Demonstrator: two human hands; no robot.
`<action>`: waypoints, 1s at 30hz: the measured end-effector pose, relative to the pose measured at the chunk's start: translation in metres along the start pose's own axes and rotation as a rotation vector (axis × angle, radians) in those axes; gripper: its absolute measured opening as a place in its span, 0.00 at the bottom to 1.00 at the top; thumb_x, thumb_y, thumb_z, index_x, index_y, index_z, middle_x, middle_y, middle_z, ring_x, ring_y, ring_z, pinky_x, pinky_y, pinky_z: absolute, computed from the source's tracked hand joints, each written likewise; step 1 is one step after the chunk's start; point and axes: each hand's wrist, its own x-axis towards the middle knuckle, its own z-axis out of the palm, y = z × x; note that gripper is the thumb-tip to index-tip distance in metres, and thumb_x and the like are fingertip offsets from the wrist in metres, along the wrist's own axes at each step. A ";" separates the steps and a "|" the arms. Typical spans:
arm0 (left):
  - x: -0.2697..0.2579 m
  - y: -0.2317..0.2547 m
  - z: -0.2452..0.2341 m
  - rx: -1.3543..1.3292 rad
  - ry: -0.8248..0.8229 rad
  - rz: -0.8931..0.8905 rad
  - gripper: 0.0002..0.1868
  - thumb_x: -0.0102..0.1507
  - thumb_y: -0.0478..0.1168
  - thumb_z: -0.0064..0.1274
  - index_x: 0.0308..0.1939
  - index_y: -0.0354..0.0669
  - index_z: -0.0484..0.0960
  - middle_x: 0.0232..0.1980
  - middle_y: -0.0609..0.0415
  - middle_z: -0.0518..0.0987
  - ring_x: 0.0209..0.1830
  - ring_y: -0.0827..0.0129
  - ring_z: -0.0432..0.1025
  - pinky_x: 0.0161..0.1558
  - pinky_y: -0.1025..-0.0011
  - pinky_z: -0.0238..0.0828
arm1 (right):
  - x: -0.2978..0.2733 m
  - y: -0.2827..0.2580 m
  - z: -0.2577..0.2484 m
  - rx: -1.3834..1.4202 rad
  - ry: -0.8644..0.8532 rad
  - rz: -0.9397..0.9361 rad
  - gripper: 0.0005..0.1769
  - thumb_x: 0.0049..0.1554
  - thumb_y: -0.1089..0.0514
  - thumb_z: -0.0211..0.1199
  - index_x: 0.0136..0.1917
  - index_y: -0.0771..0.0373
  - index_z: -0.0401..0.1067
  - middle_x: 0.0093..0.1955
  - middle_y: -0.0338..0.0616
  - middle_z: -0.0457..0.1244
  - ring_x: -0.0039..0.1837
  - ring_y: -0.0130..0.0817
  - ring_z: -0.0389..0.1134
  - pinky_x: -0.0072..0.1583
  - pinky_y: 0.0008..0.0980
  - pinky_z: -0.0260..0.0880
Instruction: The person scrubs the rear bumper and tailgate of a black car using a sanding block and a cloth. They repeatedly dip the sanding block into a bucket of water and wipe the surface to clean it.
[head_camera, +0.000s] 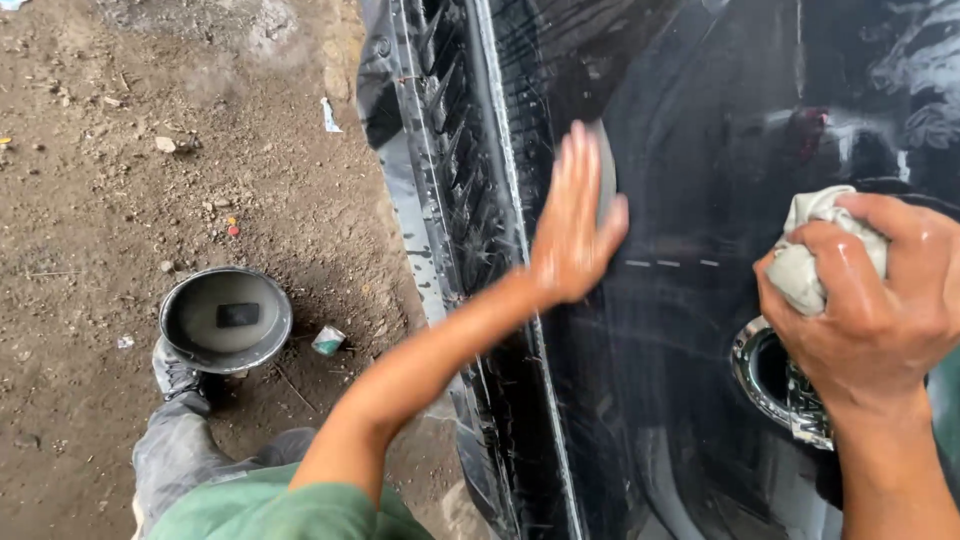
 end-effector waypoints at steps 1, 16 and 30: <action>0.022 -0.010 0.001 0.075 0.068 0.036 0.41 0.77 0.50 0.40 0.82 0.24 0.41 0.85 0.26 0.40 0.88 0.38 0.36 0.87 0.53 0.34 | 0.000 0.000 0.000 0.039 -0.003 0.012 0.11 0.55 0.67 0.69 0.50 0.56 0.73 0.62 0.41 0.62 0.61 0.39 0.64 0.60 0.34 0.65; 0.013 0.024 -0.002 -0.018 0.081 -0.116 0.43 0.77 0.56 0.31 0.82 0.25 0.37 0.87 0.29 0.36 0.89 0.40 0.30 0.86 0.46 0.27 | 0.005 -0.006 -0.008 0.051 -0.032 0.038 0.14 0.52 0.65 0.71 0.51 0.55 0.75 0.62 0.40 0.62 0.61 0.40 0.64 0.61 0.35 0.64; -0.034 0.029 0.011 -0.020 0.063 -0.013 0.43 0.77 0.54 0.33 0.82 0.24 0.37 0.85 0.28 0.36 0.88 0.38 0.32 0.85 0.46 0.28 | 0.018 -0.011 -0.013 -0.019 0.001 -0.032 0.12 0.53 0.62 0.73 0.49 0.54 0.75 0.61 0.39 0.62 0.61 0.40 0.64 0.61 0.35 0.63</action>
